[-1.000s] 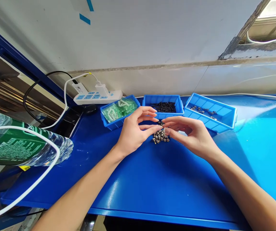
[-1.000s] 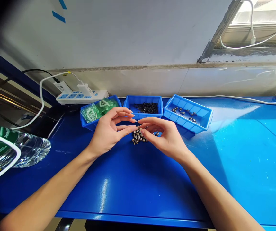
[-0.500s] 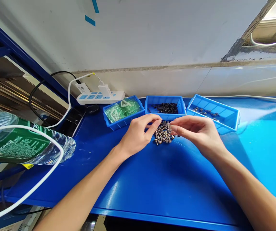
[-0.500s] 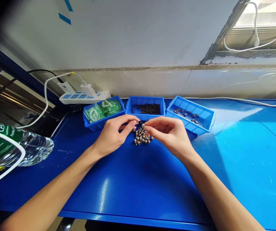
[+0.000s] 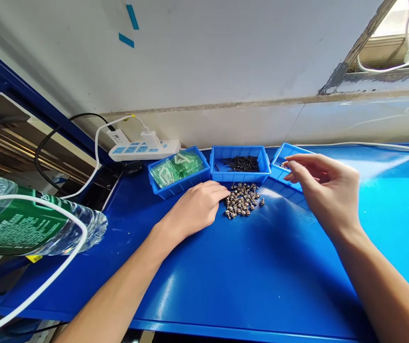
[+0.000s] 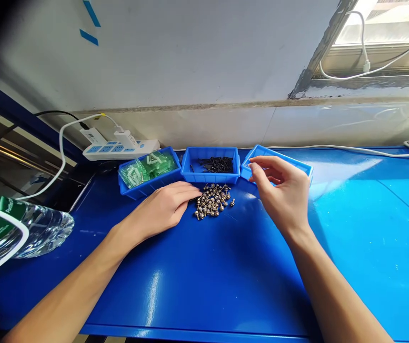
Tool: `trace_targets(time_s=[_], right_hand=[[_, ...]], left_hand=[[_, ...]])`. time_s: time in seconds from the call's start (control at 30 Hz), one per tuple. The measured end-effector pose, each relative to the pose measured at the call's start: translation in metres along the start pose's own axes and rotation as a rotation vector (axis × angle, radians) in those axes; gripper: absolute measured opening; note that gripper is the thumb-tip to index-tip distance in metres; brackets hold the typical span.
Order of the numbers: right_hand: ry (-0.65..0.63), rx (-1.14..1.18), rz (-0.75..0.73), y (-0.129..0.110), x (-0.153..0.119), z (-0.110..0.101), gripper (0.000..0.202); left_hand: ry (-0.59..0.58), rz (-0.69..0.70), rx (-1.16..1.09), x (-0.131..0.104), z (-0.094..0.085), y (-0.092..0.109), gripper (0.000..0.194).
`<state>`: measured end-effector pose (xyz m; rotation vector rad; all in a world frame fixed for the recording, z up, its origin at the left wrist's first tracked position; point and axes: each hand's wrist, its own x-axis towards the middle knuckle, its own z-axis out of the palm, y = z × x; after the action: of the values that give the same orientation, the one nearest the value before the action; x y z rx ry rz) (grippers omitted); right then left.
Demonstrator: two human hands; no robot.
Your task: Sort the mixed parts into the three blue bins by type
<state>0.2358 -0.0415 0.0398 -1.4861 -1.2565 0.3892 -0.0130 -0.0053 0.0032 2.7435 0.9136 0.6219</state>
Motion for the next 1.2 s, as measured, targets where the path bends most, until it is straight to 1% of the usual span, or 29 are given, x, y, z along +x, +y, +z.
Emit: trace_targets(time_s=[0.1, 0.3, 0.43, 0.53, 0.73, 0.83, 0.93, 1.0, 1.13, 1.2], right_hand=[[-0.038, 0.01, -0.018, 0.0, -0.004, 0.003, 0.009], [-0.085, 0.021, -0.027, 0.0, -0.006, 0.006, 0.009], [-0.103, 0.013, -0.038, 0.0, -0.007, 0.008, 0.013], [-0.116, -0.001, -0.06, 0.001, -0.009, 0.01, 0.015], [-0.198, -0.022, -0.112, 0.002, -0.016, 0.016, 0.018], [-0.247, -0.013, -0.14, 0.002, -0.019, 0.019, 0.018], [-0.337, 0.039, -0.164, 0.001, -0.021, 0.021, 0.015], [-0.403, 0.105, -0.151, 0.0, -0.022, 0.022, 0.016], [-0.501, 0.247, -0.073, -0.001, -0.024, 0.022, 0.028], [-0.538, 0.287, -0.034, -0.002, -0.024, 0.022, 0.028]], left_hand=[[0.01, -0.005, -0.017, 0.0, -0.003, -0.002, 0.034], [-0.046, -0.006, -0.012, 0.0, -0.006, -0.004, 0.02], [-0.058, -0.091, 0.012, 0.002, -0.009, -0.003, 0.017], [-0.017, -0.163, -0.007, 0.003, -0.011, -0.002, 0.016], [0.198, -0.185, -0.217, 0.005, -0.008, 0.002, 0.021], [0.257, -0.274, -0.407, 0.008, -0.006, 0.008, 0.017], [0.285, -0.39, -0.696, 0.012, -0.004, 0.014, 0.011], [0.283, -0.445, -0.846, 0.013, -0.004, 0.016, 0.01], [0.286, -0.507, -0.959, 0.015, -0.005, 0.02, 0.021], [0.276, -0.529, -0.99, 0.015, -0.007, 0.022, 0.025]])
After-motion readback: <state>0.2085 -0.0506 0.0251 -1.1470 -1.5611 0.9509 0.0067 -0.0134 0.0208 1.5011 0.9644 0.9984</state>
